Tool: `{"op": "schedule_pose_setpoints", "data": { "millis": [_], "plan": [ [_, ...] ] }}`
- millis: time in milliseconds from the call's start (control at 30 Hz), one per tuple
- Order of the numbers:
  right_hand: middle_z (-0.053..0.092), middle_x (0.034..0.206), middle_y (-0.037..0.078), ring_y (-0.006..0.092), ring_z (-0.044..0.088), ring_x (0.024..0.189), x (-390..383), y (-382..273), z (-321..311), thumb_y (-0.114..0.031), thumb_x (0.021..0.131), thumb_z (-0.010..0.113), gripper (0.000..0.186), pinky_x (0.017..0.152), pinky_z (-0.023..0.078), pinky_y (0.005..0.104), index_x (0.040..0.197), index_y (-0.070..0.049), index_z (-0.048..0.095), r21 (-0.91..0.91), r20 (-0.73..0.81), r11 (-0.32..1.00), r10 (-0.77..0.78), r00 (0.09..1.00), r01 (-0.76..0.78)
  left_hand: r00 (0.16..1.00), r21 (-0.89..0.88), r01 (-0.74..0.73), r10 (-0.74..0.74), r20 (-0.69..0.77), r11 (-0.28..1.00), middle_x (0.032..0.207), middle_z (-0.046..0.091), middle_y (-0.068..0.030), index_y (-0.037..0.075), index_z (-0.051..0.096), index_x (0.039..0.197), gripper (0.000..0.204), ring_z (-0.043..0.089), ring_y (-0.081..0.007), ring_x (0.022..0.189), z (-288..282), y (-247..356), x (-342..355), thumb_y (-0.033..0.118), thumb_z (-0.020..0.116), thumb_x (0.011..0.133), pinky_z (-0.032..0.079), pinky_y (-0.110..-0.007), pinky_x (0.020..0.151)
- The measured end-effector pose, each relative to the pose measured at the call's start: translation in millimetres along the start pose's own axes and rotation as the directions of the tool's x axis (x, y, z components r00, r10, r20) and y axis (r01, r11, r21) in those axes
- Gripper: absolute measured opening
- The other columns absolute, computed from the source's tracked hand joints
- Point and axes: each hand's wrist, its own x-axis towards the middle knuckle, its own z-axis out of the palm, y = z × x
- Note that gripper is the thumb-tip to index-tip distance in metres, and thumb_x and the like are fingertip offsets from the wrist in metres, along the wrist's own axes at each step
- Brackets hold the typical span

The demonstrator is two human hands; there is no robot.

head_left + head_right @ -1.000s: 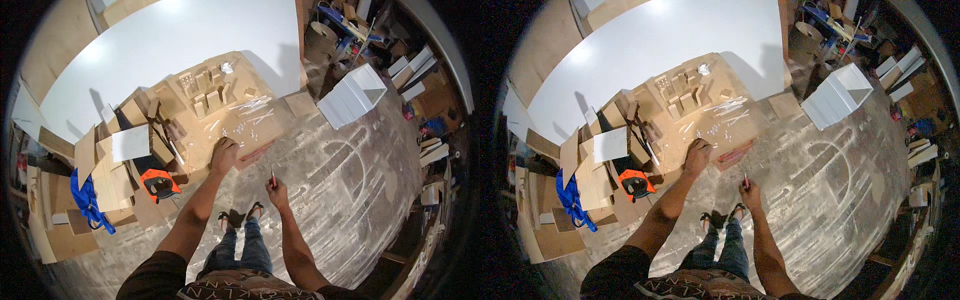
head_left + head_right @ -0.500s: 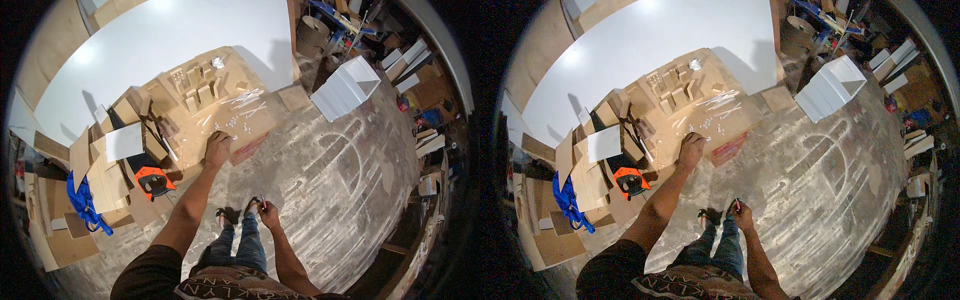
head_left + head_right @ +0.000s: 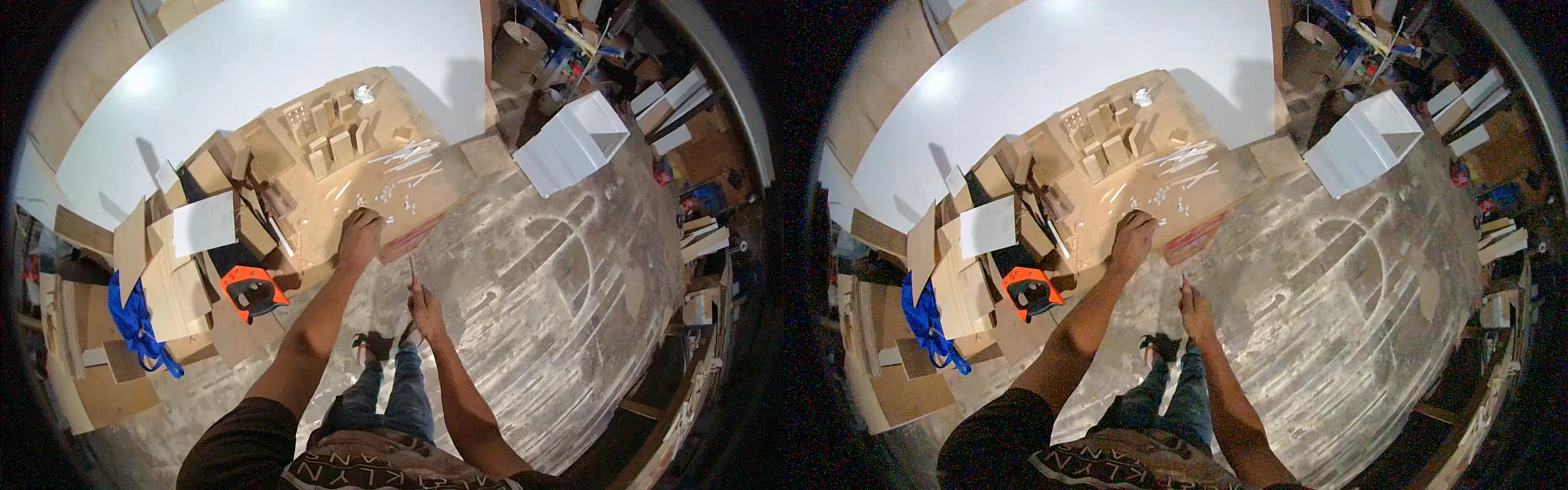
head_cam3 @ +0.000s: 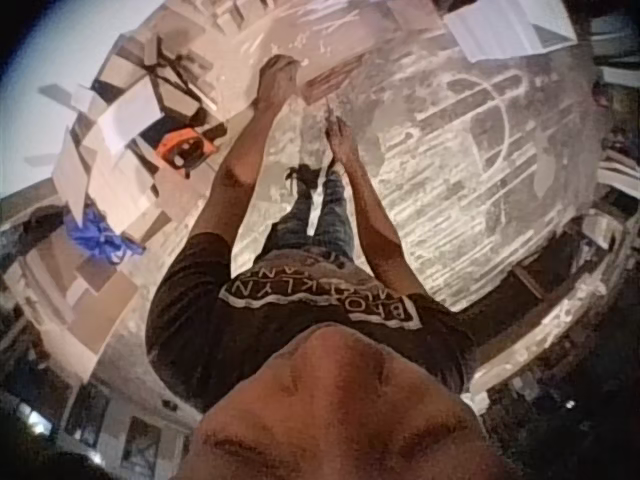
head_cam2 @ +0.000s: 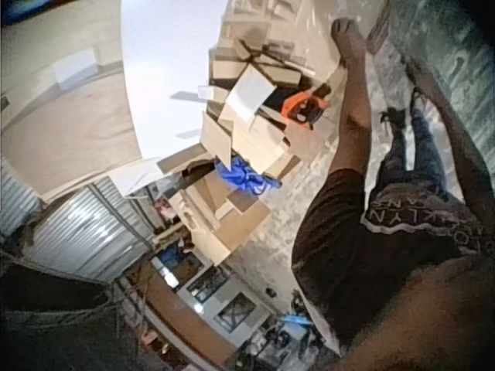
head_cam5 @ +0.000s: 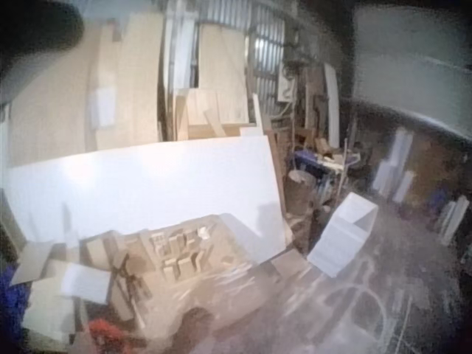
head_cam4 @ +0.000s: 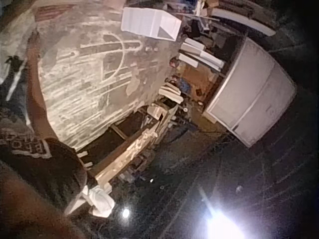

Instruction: The person assembles pieces of a wooden architectural model on a workbench, handling small white and brown wooden components and using a cutter to shape them.

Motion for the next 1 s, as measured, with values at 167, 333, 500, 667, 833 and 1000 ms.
{"op": "schedule_pose_setpoints", "data": {
  "millis": [167,333,500,667,833,1000],
  "plan": [
    [0.067,0.098,0.035,0.0543,0.063,0.097,57,-55,24,-0.044,0.109,0.035,0.057,0.085,0.049,0.0582,0.112,0.006,0.062,-0.337,-0.034,0.912,-0.260,0.965,0.233,1.000,0.021,0.007,-0.007,-0.004,1.000,0.090,0.067,-0.0120,0.001,0.071,0.089,0.008,0.065,-0.0321,0.092,1,-1,-1,0.004,0.067,0.082,0.054,-0.043,0.084],
    [0.066,0.096,0.039,0.0556,0.064,0.095,75,-69,38,-0.044,0.108,0.035,0.057,0.085,0.050,0.0614,0.110,0.007,0.061,-0.426,-0.052,0.877,-0.270,0.961,0.224,0.999,0.095,0.028,-0.030,0.023,0.995,0.092,0.067,-0.0109,0.003,0.071,0.090,0.010,0.065,-0.0313,0.095,2,2,-1,0.007,0.065,0.083,0.053,-0.044,0.086],
    [0.066,0.093,0.038,0.0564,0.064,0.092,78,-66,46,-0.045,0.108,0.035,0.057,0.084,0.050,0.0621,0.105,0.006,0.061,-0.443,-0.072,0.875,-0.250,0.966,0.194,0.998,0.140,0.051,-0.057,0.038,0.989,0.097,0.066,-0.0058,0.006,0.073,0.093,0.017,0.063,-0.0272,0.103,5,-2,-5,0.014,0.068,0.078,0.050,-0.042,0.094],
    [0.066,0.093,0.038,0.0561,0.064,0.093,78,-65,49,-0.044,0.108,0.037,0.055,0.083,0.050,0.0620,0.102,0.005,0.060,-0.437,-0.086,0.886,-0.213,0.973,0.156,0.999,0.084,0.045,-0.046,0.016,0.995,0.092,0.067,-0.0100,0.003,0.071,0.089,0.008,0.065,-0.0305,0.096,4,1,-2,0.007,0.067,0.084,0.051,-0.044,0.088],
    [0.067,0.091,0.036,0.0538,0.065,0.093,76,-62,50,-0.043,0.109,0.037,0.055,0.081,0.050,0.0601,0.102,0.006,0.062,-0.450,-0.099,0.878,-0.231,0.968,0.163,0.999,0.087,0.048,-0.049,0.011,0.995,0.092,0.067,-0.0098,0.003,0.071,0.089,0.008,0.065,-0.0297,0.095,6,-2,-2,0.006,0.068,0.083,0.052,-0.043,0.087],
    [0.068,0.091,0.034,0.0520,0.066,0.092,79,-60,51,-0.041,0.109,0.039,0.053,0.079,0.051,0.0587,0.102,0.005,0.063,-0.446,-0.103,0.879,-0.238,0.966,0.168,0.999,0.091,0.028,-0.030,0.018,0.995,0.093,0.067,-0.0090,0.003,0.071,0.090,0.010,0.065,-0.0287,0.097,6,-3,-2,0.006,0.068,0.080,0.052,-0.042,0.089]
  ]
}}
